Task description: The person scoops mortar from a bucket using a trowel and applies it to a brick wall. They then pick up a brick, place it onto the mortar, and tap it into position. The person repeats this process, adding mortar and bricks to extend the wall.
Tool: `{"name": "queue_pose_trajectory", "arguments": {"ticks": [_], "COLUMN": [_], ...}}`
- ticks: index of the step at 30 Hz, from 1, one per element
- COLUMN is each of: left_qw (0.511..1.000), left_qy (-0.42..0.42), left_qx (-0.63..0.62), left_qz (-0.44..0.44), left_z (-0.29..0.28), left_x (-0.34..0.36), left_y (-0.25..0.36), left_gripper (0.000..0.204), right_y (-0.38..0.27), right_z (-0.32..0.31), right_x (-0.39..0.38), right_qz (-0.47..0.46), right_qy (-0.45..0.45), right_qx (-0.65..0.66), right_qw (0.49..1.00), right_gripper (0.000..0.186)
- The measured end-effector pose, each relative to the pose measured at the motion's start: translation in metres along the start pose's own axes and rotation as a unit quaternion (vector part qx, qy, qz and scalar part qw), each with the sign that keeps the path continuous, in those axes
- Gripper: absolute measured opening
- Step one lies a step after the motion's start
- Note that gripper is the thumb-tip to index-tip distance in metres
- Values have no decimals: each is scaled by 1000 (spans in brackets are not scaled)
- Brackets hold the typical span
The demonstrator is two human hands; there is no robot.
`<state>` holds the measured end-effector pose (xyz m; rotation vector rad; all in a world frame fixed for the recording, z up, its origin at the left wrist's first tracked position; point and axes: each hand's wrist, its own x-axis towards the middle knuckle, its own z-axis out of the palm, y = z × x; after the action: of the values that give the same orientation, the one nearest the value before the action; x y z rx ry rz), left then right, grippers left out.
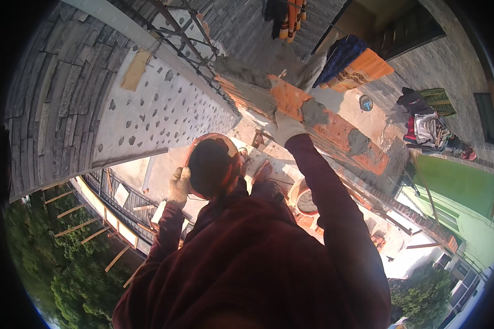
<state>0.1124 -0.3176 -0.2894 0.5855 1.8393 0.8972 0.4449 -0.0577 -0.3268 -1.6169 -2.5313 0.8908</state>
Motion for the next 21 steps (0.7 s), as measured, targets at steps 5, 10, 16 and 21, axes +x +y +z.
{"name": "queue_pose_trajectory", "arguments": {"ticks": [5, 10, 16, 21], "left_qw": [996, 996, 988, 984], "left_qy": [-14, -65, -132, -146], "left_qx": [-75, -54, -24, 0], "left_qz": [46, 43, 72, 106], "left_z": [-1, -4, -14, -15], "left_x": [12, 19, 18, 53], "left_y": [14, 67, 129, 146], "left_gripper": [31, 33, 33, 30], "right_y": [35, -31, -114, -105], "right_z": [-33, -60, -25, 1], "right_x": [-84, -101, -43, -47], "right_qz": [-79, -181, -242, -293], "right_qy": [64, -68, 29, -4], "right_qx": [-16, -175, -248, -256], "right_qw": [995, 965, 937, 921], "right_gripper": [29, 36, 35, 56]}}
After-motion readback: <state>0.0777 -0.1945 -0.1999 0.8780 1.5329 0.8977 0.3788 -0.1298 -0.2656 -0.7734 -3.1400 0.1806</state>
